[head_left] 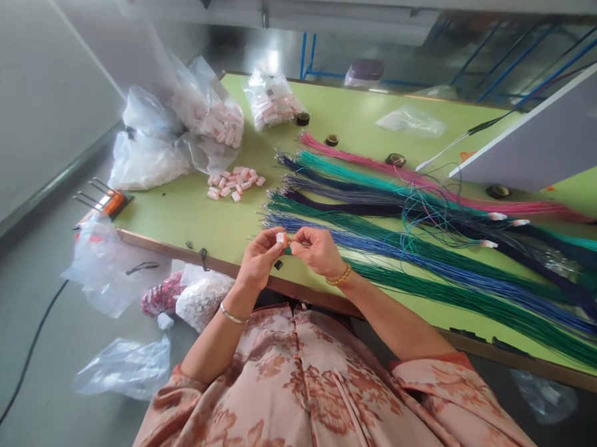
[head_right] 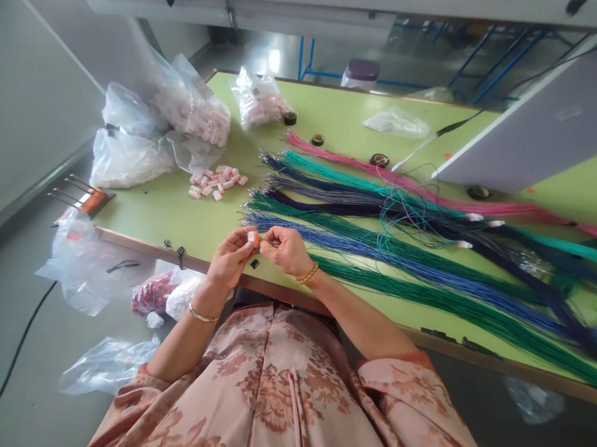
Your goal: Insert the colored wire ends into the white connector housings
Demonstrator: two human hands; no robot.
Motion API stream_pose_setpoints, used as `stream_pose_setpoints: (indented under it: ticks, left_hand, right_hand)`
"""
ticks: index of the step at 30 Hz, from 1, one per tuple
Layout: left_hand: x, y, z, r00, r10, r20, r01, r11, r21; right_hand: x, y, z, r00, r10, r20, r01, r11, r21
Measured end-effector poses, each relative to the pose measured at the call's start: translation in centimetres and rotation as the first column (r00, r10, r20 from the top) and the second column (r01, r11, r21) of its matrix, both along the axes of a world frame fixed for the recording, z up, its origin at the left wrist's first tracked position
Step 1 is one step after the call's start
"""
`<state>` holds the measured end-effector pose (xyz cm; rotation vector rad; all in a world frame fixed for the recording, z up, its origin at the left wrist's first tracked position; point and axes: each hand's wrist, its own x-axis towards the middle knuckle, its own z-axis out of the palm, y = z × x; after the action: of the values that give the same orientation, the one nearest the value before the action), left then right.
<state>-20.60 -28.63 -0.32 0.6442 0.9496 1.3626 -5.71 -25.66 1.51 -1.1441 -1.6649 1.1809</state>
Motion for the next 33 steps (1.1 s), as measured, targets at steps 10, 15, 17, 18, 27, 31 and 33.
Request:
stream_pose_setpoints:
  ticks: [10, 15, 17, 18, 27, 31, 33]
  left_hand:
    - [0.5, -0.2, 0.4, 0.995, 0.072, -0.063, -0.075, 0.996, -0.045]
    - [0.9, -1.2, 0.0, 0.977, 0.134, -0.168, -0.137, 0.991, -0.006]
    - [1.1, -1.5, -0.3, 0.964, 0.16, -0.213, -0.165, 0.986, -0.004]
    - [1.1, -1.6, -0.4, 0.96, 0.166, -0.227, -0.173, 0.985, -0.01]
    - [0.3, -1.4, 0.0, 0.968, 0.171, -0.186, -0.172, 0.985, 0.011]
    - [0.9, -1.8, -0.1, 0.97, 0.18, -0.166, -0.184, 0.983, -0.01]
    - [1.0, -1.9, -0.3, 0.969, 0.175, -0.177, -0.181, 0.983, -0.021]
  right_hand:
    - [0.4, 0.0, -0.8, 0.984, 0.1, 0.15, -0.122, 0.982, 0.142]
    - [-0.2, -0.9, -1.2, 0.953, 0.066, 0.297, -0.133, 0.968, 0.211]
    - [-0.5, -1.2, -1.5, 0.934, 0.029, 0.357, -0.13, 0.957, 0.26]
    - [-0.7, -1.3, -1.6, 0.923, 0.018, 0.384, -0.137, 0.949, 0.285]
    - [-0.3, -0.8, -0.8, 0.912, 0.083, 0.402, -0.209, 0.937, 0.28]
    - [-0.4, -1.4, -1.3, 0.913, 0.085, 0.398, -0.199, 0.946, 0.256]
    - [-0.5, -1.5, -1.6, 0.909, 0.063, 0.412, -0.183, 0.948, 0.259]
